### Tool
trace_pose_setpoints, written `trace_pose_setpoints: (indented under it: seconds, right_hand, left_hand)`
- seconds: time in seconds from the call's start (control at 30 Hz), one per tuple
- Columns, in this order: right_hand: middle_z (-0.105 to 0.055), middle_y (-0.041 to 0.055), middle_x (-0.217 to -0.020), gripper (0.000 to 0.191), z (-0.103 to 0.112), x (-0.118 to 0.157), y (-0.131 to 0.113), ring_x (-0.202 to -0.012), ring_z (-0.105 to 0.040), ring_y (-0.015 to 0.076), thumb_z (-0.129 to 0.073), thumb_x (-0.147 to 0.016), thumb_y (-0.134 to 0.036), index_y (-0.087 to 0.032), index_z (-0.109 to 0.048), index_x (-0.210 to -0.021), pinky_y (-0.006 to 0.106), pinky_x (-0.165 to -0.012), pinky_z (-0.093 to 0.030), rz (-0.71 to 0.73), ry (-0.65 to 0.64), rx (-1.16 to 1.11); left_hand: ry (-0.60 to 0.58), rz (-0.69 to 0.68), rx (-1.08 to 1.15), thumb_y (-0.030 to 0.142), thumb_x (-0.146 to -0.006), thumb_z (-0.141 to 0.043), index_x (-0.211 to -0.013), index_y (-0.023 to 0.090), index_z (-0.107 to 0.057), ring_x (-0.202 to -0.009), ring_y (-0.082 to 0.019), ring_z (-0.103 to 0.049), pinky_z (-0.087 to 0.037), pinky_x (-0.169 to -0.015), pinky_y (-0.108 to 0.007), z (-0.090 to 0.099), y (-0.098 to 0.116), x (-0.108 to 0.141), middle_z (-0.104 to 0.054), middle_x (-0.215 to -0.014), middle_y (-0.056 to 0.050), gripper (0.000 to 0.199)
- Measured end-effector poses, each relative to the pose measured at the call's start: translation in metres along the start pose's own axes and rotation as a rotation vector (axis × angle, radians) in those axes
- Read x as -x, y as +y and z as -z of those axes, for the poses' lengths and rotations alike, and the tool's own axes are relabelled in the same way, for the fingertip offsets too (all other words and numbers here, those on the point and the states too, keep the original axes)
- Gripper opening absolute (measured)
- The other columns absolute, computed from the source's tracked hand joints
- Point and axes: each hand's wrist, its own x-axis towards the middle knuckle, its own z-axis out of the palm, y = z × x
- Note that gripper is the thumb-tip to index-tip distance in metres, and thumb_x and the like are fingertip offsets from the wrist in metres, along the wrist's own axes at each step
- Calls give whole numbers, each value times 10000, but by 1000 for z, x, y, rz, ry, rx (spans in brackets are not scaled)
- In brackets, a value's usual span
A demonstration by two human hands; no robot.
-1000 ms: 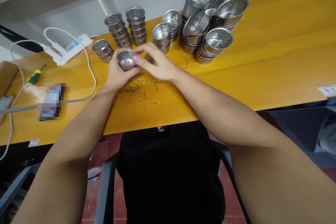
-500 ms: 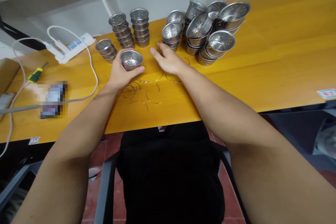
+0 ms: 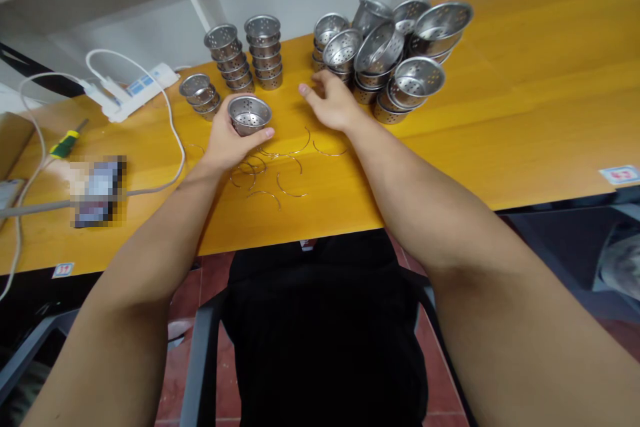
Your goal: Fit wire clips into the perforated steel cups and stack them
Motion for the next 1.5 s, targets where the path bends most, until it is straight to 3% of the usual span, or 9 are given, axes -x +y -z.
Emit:
trace_pose_setpoints:
  seconds: [0.13, 0.3, 0.6, 0.77, 0.87, 0.97, 1.17, 1.33, 1.5]
  right_hand:
    - [-748, 157, -1743, 864, 6, -3, 6, -1652, -695, 483, -735, -1028, -1014, -343, -762, -1572, 749, -1441, -541, -27, 18, 26]
    - [-818, 225, -1626, 714, 7, -5, 17, -1535, -733, 418, -768, -1129, -897, -236, -781, -1398, 661, -1399, -525, -3, 123, -20]
    - [-826, 199, -1613, 717, 10, -10, 29, -1535, -680, 379, -819, -1121, -896, -250, -730, -1419, 600, -1366, -487, 11, 156, -72]
    - [-833, 222, -1567, 688, 11, -9, 27, -1500, -700, 414, -793, -1137, -875, -233, -780, -1383, 643, -1348, -500, -23, 147, -20]
    - [-873, 198, -1463, 745, 10, -5, 11, -1391, -731, 403, -772, -1096, -973, -255, -810, -1293, 659, -1322, -540, 50, 138, -56]
    - [-873, 153, -1461, 817, 5, 11, -26, -1284, -777, 399, -781, -1022, -1063, -309, -839, -1331, 654, -1243, -631, 174, 82, -149]
    - [-713, 134, -1774, 1089, -13, 58, -107, -1628, -673, 482, -952, -896, -1023, -373, -698, -1731, 673, -1354, -629, 340, -249, -262]
    - [-670, 180, -1801, 1150, -22, 60, -106, -1660, -633, 519, -986, -890, -979, -332, -652, -1780, 710, -1410, -563, 364, -180, -240]
    - [-710, 168, -1717, 1043, -2, 43, -89, -1556, -645, 520, -972, -945, -885, -365, -640, -1786, 743, -1298, -594, 257, -2, -92]
  left_hand:
    - [-7, 3, -13, 989, -718, -1095, -1473, 283, -716, -1371, -383, -826, -674, -1305, -617, 1, -3, 0, -796, -1441, -121, 1101]
    - [2, -15, -14, 1019, -684, -1088, -1465, 275, -729, -1335, -375, -834, -688, -1282, -610, 2, -6, 0, -799, -1435, -123, 1137]
    - [-30, 8, -31, 907, -758, -1130, -1490, 278, -724, -1403, -393, -824, -669, -1323, -628, 3, -1, 1, -808, -1418, -121, 1048]
    - [-36, 25, -11, 922, -744, -1128, -1475, 281, -721, -1397, -397, -826, -655, -1337, -640, 1, 8, 1, -812, -1394, -109, 1054]
    - [-34, 23, -6, 942, -734, -1121, -1478, 289, -717, -1394, -400, -824, -657, -1329, -646, 1, 6, 1, -807, -1392, -107, 1069]
    - [-39, -6, -10, 960, -727, -1113, -1497, 295, -707, -1424, -400, -813, -660, -1331, -629, 1, -3, 1, -794, -1434, -115, 1096]
    - [-56, -38, 5, 951, -735, -1117, -1643, 333, -567, -1421, -386, -828, -716, -1261, -585, -1, -15, 3, -725, -1562, -141, 1228]
    - [-126, -50, 8, 875, -842, -1101, -1742, 367, -457, -1519, -397, -795, -727, -1266, -581, -8, -14, 7, -643, -1684, -169, 1218]
    - [-100, -46, -52, 885, -936, -1011, -1787, 450, -403, -1551, -392, -766, -754, -1202, -560, -9, -7, 8, -535, -1836, -152, 1133]
